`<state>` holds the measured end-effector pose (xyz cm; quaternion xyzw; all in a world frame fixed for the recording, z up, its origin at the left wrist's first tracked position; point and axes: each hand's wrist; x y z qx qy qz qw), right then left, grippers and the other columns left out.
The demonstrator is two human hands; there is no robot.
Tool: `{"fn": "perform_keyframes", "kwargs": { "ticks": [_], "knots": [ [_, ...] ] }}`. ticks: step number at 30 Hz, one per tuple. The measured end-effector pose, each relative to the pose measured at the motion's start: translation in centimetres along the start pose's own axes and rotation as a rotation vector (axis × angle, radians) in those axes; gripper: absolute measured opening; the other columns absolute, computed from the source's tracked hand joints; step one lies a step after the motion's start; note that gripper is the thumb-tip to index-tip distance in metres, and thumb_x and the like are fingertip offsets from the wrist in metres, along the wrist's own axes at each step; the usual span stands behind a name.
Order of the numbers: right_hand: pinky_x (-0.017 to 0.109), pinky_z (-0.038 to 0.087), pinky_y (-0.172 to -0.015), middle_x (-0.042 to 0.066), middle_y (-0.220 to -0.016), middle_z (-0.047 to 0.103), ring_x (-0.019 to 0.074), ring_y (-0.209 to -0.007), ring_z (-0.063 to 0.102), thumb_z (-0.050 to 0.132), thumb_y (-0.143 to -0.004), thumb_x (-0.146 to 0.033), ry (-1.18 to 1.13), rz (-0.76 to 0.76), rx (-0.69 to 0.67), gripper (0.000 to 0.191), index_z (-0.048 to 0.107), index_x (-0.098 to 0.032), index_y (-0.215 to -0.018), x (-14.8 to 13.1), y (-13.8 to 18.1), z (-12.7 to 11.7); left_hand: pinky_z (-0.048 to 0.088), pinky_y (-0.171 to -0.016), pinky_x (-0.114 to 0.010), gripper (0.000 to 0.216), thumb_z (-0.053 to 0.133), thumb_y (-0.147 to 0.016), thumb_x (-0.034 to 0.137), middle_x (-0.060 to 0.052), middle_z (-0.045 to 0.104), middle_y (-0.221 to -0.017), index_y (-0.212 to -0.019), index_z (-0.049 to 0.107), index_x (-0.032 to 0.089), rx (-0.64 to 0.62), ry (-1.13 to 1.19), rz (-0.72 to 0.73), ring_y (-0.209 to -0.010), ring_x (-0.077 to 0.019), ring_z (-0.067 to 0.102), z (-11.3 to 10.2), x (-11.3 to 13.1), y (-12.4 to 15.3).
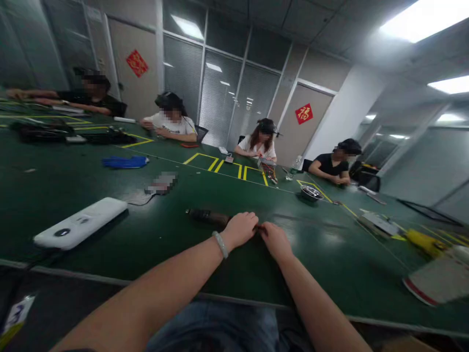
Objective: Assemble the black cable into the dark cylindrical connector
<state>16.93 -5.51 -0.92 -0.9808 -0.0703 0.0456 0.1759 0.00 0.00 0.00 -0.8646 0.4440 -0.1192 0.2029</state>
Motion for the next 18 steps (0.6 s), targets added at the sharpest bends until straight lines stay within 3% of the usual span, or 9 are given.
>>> {"fn": "perform_keyframes", "kwargs": {
  "ticks": [6, 12, 15, 18],
  "knots": [
    [0.028, 0.045, -0.078, 0.005, -0.093, 0.067, 0.0182, -0.086, 0.062, 0.046, -0.093, -0.023, 0.082, -0.085, 0.005, 0.018, 0.064, -0.021, -0.092, 0.27, 0.01, -0.22, 0.043, -0.079, -0.034, 0.009, 0.055, -0.086, 0.025, -0.006, 0.057, -0.100, -0.092, 0.053, 0.018, -0.024, -0.002, -0.003, -0.094, -0.0214, 0.054, -0.31, 0.05, 0.03],
    [0.034, 0.042, -0.097, 0.006, -0.130, 0.056, 0.0206, -0.116, 0.054, 0.048, -0.089, -0.016, 0.051, -0.119, 0.025, 0.021, 0.065, -0.021, -0.101, 0.48, -0.44, 0.00, 0.043, -0.077, -0.033, 0.011, 0.053, -0.087, 0.023, -0.006, 0.057, -0.098, -0.096, 0.054, 0.018, -0.005, 0.022, 0.023, -0.091, -0.0211, 0.055, -0.51, -0.20, 0.38],
    [0.032, 0.046, -0.089, 0.006, -0.122, 0.062, 0.0200, -0.105, 0.061, 0.049, -0.090, -0.020, 0.038, -0.064, -0.041, 0.026, 0.061, -0.022, -0.112, 0.50, -0.72, 0.00, 0.043, -0.079, -0.033, 0.011, 0.050, -0.089, 0.022, -0.006, 0.058, -0.097, -0.097, 0.055, 0.017, -0.014, 0.043, 0.023, -0.091, -0.0205, 0.056, -0.53, -0.26, 0.50],
    [0.028, 0.047, -0.079, 0.003, -0.105, 0.069, 0.0183, -0.091, 0.065, 0.047, -0.092, -0.025, 0.049, -0.043, -0.104, 0.023, 0.061, -0.024, -0.110, 0.42, -0.90, -0.32, 0.042, -0.083, -0.034, 0.010, 0.050, -0.089, 0.022, -0.007, 0.058, -0.099, -0.095, 0.056, 0.017, -0.027, 0.056, 0.025, -0.094, -0.0206, 0.056, -0.57, -0.30, 0.64]
  ]
}}
Point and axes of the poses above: each hand's wrist, its own y-axis away from the middle knuckle, its own z-axis out of the palm, x = y × z
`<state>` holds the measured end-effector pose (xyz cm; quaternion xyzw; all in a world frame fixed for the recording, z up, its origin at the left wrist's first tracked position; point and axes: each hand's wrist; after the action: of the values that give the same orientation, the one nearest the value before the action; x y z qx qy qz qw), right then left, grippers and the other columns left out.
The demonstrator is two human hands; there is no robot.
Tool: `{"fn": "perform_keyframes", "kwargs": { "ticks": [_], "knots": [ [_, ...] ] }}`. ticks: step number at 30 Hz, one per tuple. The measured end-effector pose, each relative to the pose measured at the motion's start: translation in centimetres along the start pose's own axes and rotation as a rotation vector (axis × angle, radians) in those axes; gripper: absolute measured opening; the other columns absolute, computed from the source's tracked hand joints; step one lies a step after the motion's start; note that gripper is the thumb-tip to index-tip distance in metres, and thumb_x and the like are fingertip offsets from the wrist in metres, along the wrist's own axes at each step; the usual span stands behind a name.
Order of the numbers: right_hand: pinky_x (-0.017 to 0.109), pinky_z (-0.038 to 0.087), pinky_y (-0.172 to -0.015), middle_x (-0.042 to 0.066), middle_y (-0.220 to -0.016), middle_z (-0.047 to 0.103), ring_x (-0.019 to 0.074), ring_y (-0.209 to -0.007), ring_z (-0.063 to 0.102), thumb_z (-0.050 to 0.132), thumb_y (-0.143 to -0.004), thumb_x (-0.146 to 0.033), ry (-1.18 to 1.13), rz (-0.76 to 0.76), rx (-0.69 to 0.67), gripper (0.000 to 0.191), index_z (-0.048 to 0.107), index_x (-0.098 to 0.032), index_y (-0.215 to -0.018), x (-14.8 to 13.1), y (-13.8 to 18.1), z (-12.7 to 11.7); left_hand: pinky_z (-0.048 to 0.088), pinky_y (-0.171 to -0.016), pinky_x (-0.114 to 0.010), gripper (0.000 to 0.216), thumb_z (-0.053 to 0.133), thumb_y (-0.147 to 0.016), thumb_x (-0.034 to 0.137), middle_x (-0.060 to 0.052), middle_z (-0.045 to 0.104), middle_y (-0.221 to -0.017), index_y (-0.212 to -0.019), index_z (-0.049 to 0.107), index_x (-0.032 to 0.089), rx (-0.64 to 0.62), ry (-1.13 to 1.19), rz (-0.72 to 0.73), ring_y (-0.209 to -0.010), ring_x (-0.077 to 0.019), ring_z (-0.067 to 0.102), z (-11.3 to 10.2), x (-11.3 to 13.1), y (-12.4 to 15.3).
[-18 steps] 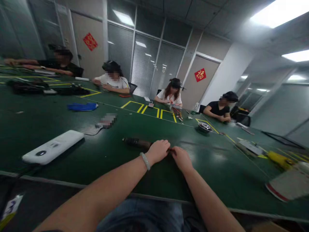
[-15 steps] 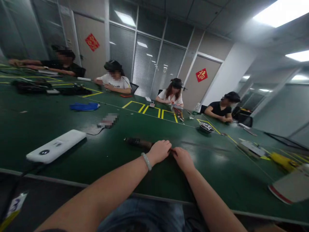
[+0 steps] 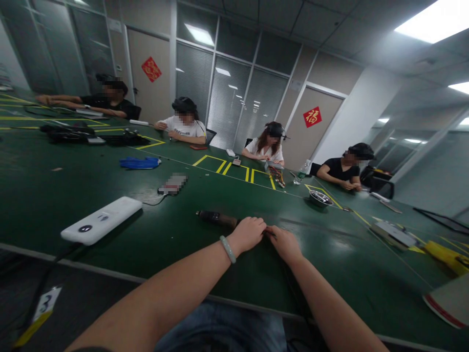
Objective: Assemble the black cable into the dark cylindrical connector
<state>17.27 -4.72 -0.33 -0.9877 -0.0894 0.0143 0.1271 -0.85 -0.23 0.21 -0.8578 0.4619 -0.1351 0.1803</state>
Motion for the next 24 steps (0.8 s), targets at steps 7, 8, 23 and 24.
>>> {"fn": "perform_keyframes", "kwargs": {
  "ticks": [7, 8, 23, 24],
  "knots": [
    [0.024, 0.043, -0.072, 0.000, -0.095, 0.070, 0.0164, -0.084, 0.065, 0.044, -0.093, -0.029, 0.034, 0.010, -0.051, 0.019, 0.061, -0.026, -0.102, -0.2, -0.1, -0.8, 0.034, -0.102, -0.037, 0.020, 0.056, -0.086, 0.024, -0.005, 0.060, -0.107, -0.106, 0.059, 0.020, 0.089, 0.116, 0.094, -0.106, -0.0203, 0.053, -1.6, -0.6, 1.3],
    [0.024, 0.043, -0.071, 0.001, -0.094, 0.070, 0.0165, -0.084, 0.065, 0.044, -0.094, -0.031, 0.035, 0.009, -0.050, 0.019, 0.061, -0.026, -0.102, -0.2, -0.1, -0.8, 0.034, -0.101, -0.036, 0.020, 0.055, -0.087, 0.024, -0.004, 0.061, -0.108, -0.106, 0.060, 0.021, 0.102, 0.146, 0.120, -0.107, -0.0199, 0.053, -2.0, -0.7, 1.6],
    [0.029, 0.042, -0.060, 0.005, -0.084, 0.070, 0.0231, -0.074, 0.066, 0.035, -0.091, -0.049, 0.098, 0.397, -0.109, 0.035, 0.062, -0.029, -0.102, 9.9, 2.7, -1.4, 0.044, -0.089, -0.029, 0.025, 0.054, -0.087, 0.034, -0.002, 0.065, -0.110, -0.107, 0.065, 0.024, -0.127, 0.321, 0.093, -0.104, -0.0184, 0.057, -2.3, -3.4, 3.9],
    [0.031, 0.043, -0.058, 0.006, -0.083, 0.070, 0.0244, -0.073, 0.066, 0.035, -0.089, -0.050, 0.088, 0.464, -0.122, 0.037, 0.062, -0.029, -0.102, 11.7, 4.1, -1.6, 0.044, -0.089, -0.030, 0.027, 0.053, -0.088, 0.037, -0.002, 0.064, -0.112, -0.109, 0.064, 0.024, -0.133, 0.315, 0.076, -0.106, -0.0191, 0.057, -2.2, -3.5, 3.9]
  ]
}}
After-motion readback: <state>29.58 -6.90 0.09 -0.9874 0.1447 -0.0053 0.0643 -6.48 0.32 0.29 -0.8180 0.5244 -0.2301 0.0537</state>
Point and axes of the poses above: each hand's wrist, its own y-axis away from the middle knuckle, its own z-axis out of the palm, x = y × z
